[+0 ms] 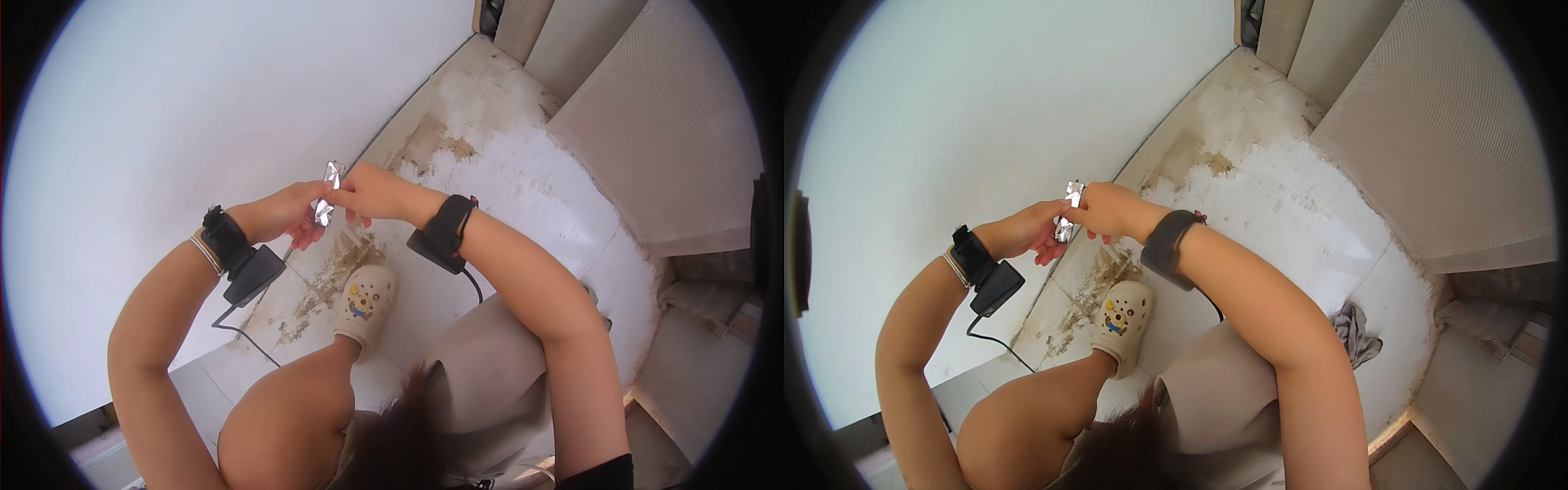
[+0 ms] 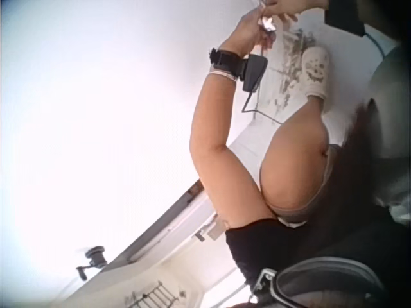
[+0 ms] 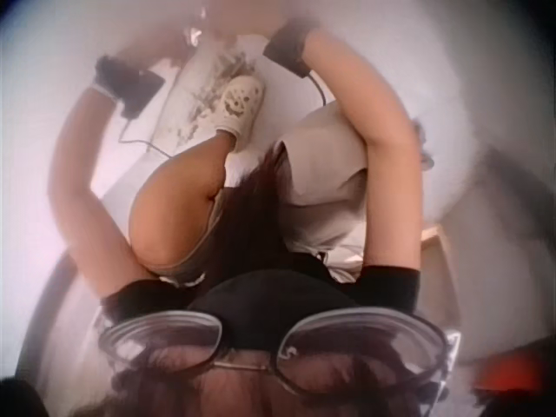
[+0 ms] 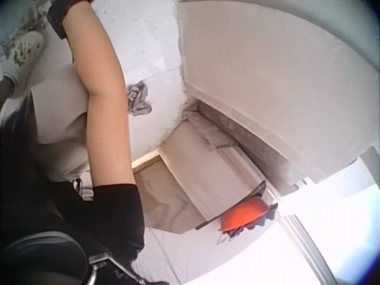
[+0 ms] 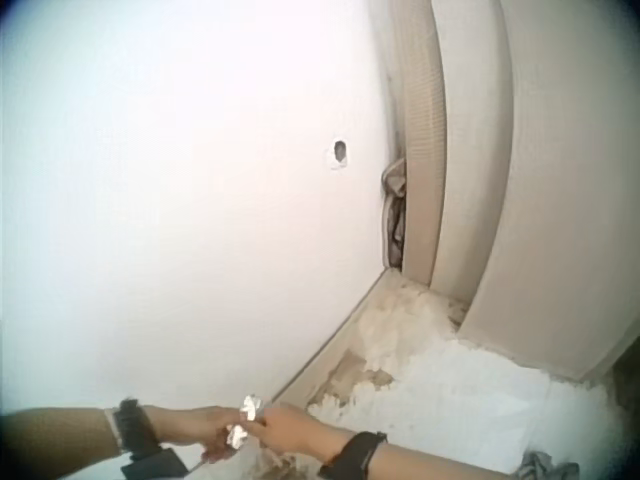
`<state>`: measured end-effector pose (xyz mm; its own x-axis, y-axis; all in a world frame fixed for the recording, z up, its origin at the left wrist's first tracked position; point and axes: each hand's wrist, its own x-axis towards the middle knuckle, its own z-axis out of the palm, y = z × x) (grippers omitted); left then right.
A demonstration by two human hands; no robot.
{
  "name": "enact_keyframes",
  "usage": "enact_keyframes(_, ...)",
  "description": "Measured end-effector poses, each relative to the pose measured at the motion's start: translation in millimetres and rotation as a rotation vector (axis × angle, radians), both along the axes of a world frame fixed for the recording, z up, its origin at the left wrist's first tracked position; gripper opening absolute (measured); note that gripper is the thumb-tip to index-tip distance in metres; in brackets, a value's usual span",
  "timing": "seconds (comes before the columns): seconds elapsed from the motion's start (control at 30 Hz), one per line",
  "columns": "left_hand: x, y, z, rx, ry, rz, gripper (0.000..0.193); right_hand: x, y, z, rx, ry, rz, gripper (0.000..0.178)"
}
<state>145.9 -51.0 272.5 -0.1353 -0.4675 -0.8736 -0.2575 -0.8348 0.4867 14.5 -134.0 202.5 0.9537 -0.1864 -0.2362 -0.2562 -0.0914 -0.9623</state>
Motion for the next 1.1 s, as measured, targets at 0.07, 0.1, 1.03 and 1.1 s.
enact_keyframes(0.07, -9, -9, -21, -0.014, 0.065, -0.024, 0.044, -15, -12, -9, -0.042, 0.051, -0.018, 0.03)
enact_keyframes(0.1, -14, -13, -29, -0.019, 0.126, 0.043, 0.043, -20, -17, -11, -0.08, 0.105, -0.016, 0.028)
enact_keyframes(1.03, -19, 22, -233, 0.057, 0.146, 0.634, 0.03, 9, 95, -159, 0.165, 0.441, -0.906, 0.04)
enact_keyframes(1.1, -20, 29, -236, -0.043, 0.039, 0.701, 0.037, 16, 97, -161, 0.199, 0.437, -0.933, 0.041)
